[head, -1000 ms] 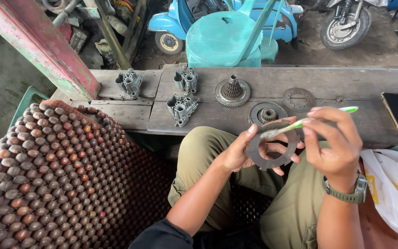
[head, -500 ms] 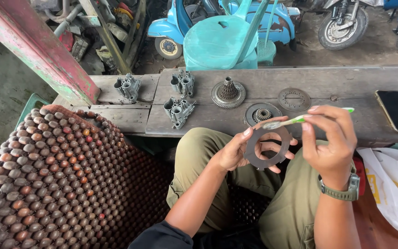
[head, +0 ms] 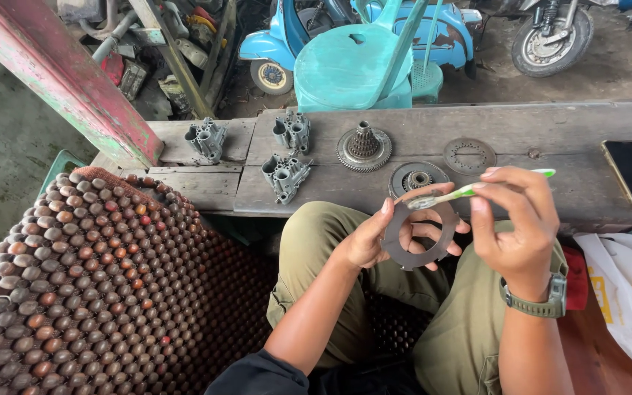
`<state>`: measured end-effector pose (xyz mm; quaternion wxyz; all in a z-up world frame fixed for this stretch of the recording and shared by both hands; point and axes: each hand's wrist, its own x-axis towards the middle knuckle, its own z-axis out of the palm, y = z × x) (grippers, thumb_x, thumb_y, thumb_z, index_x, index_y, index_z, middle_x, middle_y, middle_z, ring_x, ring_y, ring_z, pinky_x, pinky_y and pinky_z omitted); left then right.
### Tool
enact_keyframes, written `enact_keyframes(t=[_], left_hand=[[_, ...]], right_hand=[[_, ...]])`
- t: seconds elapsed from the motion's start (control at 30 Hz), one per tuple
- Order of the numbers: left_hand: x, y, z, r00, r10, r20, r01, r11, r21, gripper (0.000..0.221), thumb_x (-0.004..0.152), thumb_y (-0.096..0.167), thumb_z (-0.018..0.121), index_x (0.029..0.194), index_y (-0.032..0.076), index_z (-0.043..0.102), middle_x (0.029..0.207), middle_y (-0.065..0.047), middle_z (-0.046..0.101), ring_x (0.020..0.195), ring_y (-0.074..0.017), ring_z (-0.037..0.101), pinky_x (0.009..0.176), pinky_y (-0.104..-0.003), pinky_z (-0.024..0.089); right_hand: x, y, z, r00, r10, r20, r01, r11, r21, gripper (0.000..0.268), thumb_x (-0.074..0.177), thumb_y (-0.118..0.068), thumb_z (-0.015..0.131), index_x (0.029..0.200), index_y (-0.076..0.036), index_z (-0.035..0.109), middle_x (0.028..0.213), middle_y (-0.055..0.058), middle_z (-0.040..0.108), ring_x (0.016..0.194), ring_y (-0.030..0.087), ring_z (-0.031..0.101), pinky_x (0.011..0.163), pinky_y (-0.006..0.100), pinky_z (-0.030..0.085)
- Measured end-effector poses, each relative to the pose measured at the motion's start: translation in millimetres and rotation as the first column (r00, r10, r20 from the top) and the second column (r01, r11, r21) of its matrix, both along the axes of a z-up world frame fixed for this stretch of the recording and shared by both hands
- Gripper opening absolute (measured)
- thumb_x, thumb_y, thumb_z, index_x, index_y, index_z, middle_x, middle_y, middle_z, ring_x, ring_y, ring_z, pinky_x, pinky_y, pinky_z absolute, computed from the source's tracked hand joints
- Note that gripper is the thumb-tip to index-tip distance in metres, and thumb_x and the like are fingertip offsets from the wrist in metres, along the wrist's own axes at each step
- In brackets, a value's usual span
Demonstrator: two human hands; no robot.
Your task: Cleaning motorcycle clutch plates and components using a small brush to remove dirt and residue.
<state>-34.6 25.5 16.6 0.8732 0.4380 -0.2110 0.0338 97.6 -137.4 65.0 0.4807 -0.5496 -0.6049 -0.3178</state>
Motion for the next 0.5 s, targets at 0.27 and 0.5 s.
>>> enact_keyframes(t=[0.27, 0.5], left_hand=[[0.0, 1.1, 0.2, 1.000, 0.021, -0.015, -0.021, 0.999, -0.028, 0.096, 0.099, 0.063, 0.052, 0.170, 0.007, 0.020, 0.146, -0.033, 0.050, 0.127, -0.0476, 0.061, 0.088, -0.054, 0.063], [-3.5, -1.5, 7.1, 0.999, 0.032, -0.029, -0.033, 0.999, -0.008, 0.101, 0.097, 0.063, 0.053, 0.170, 0.005, 0.014, 0.151, -0.033, 0.046, 0.128, -0.0466, 0.059, 0.092, -0.056, 0.061]], right_hand=[[0.1, 2.5, -2.4, 1.000, 0.016, 0.005, -0.016, 1.000, -0.011, 0.008, 0.104, 0.007, 0.058, 0.107, 0.011, 0.064, 0.114, 0.028, 0.060, 0.106, 0.041, 0.064, 0.094, 0.049, 0.058], [4.6, 1.6, -3.4, 1.000, -0.016, 0.004, 0.016, 1.000, 0.002, 0.005, 0.104, 0.010, 0.058, 0.106, 0.012, 0.062, 0.111, 0.029, 0.061, 0.105, 0.041, 0.063, 0.094, 0.050, 0.057]])
